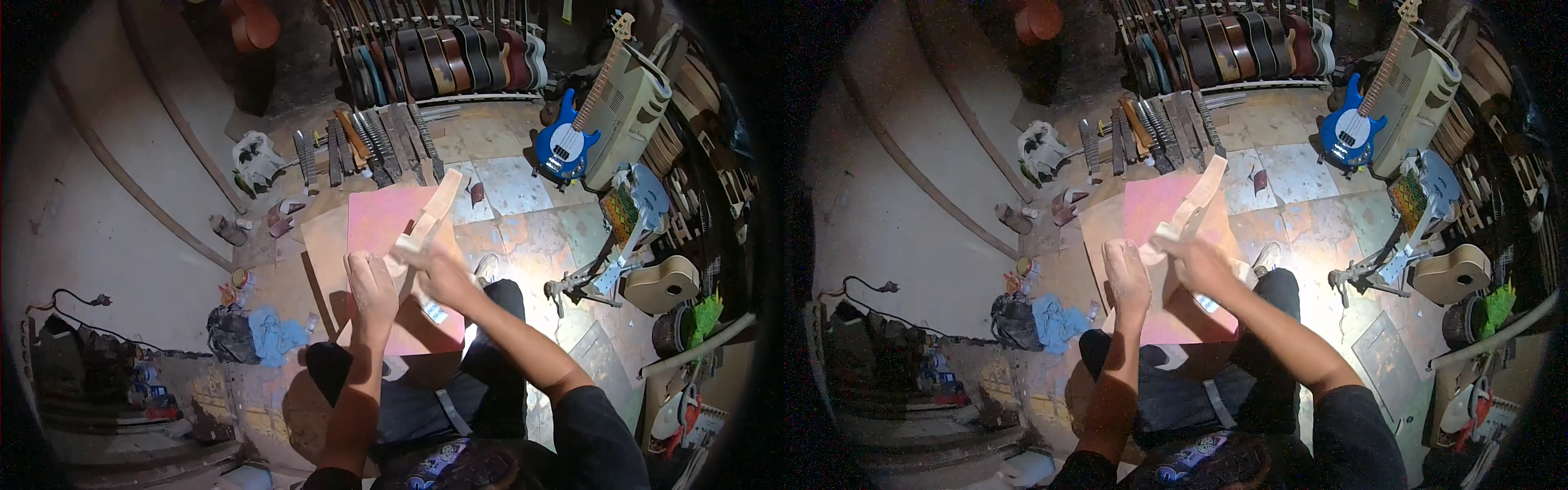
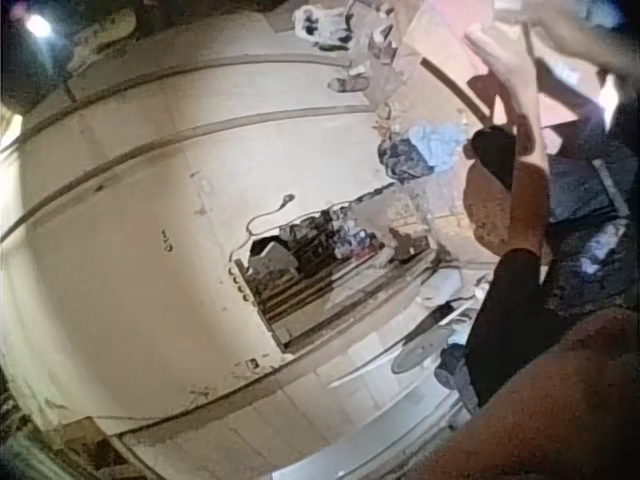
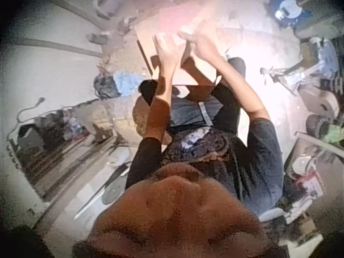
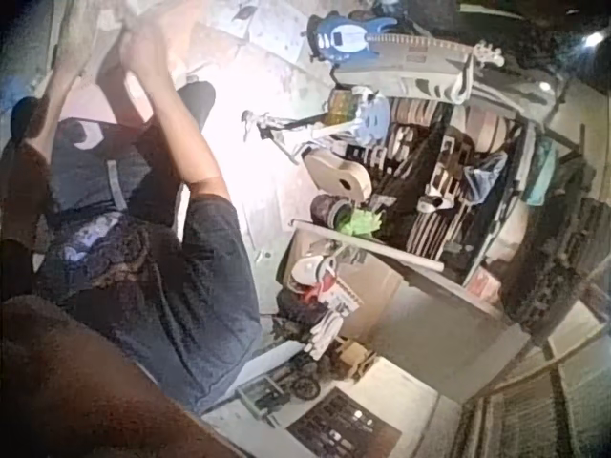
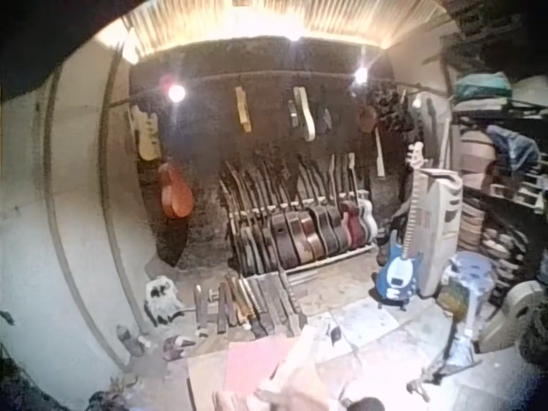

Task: The person sands the surfaces and edges of a wooden guitar body by hand with a piece of sandpaper, turning the object over to reach different sections.

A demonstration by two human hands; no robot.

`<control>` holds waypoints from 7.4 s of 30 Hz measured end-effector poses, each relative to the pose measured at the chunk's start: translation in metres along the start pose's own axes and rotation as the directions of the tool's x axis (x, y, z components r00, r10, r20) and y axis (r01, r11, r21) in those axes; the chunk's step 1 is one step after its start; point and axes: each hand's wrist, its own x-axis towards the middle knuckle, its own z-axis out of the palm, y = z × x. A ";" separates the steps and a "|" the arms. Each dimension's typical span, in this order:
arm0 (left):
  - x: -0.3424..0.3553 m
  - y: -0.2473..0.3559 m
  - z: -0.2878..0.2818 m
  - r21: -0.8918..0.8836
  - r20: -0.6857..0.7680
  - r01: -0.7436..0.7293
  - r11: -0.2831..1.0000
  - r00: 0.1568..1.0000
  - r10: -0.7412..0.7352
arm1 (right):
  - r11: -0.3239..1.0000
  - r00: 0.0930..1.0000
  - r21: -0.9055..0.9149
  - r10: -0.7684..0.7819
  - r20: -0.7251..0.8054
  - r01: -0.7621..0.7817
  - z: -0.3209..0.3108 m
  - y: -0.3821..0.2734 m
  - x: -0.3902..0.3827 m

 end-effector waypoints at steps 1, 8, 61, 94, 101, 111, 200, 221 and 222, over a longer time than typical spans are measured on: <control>-0.005 -0.004 -0.005 0.003 -0.002 0.007 1.000 1.000 -0.007 | 0.942 0.993 -0.317 0.120 -0.002 -0.114 -0.020 -0.027 0.006; 0.006 0.002 0.006 0.020 -0.007 0.019 1.000 1.000 -0.019 | 0.962 0.973 0.207 0.143 0.182 -0.181 -0.017 -0.024 0.000; -0.007 -0.015 0.014 -0.239 -0.220 0.081 0.968 0.966 -0.135 | 0.967 0.969 -0.066 0.246 0.003 -0.246 0.002 -0.047 -0.015; -0.018 -0.010 0.012 -0.121 -0.223 -0.136 0.983 0.969 0.107 | 0.922 0.958 -0.307 0.274 0.084 -0.237 -0.023 -0.060 -0.016; -0.016 -0.002 0.008 -0.120 -0.236 -0.143 0.982 0.965 0.112 | 0.910 0.934 -0.296 0.338 0.118 -0.292 -0.021 -0.068 -0.028; -0.017 0.003 0.008 -0.139 -0.227 -0.148 0.979 0.967 0.114 | 0.916 0.968 -0.333 0.249 0.037 -0.223 -0.025 -0.057 -0.028; -0.043 0.054 -0.038 0.654 0.225 -0.024 0.756 0.960 -0.164 | 0.974 0.974 -0.149 0.144 -0.173 -0.170 -0.028 -0.055 0.005; -0.070 0.051 -0.021 0.273 0.232 -0.097 0.957 0.972 0.033 | 0.978 0.976 -0.157 0.110 -0.186 -0.140 -0.025 -0.068 -0.003; -0.075 0.056 -0.023 0.254 0.233 -0.080 0.964 0.972 0.019 | 0.976 0.976 -0.161 0.116 -0.185 -0.147 -0.026 -0.067 -0.003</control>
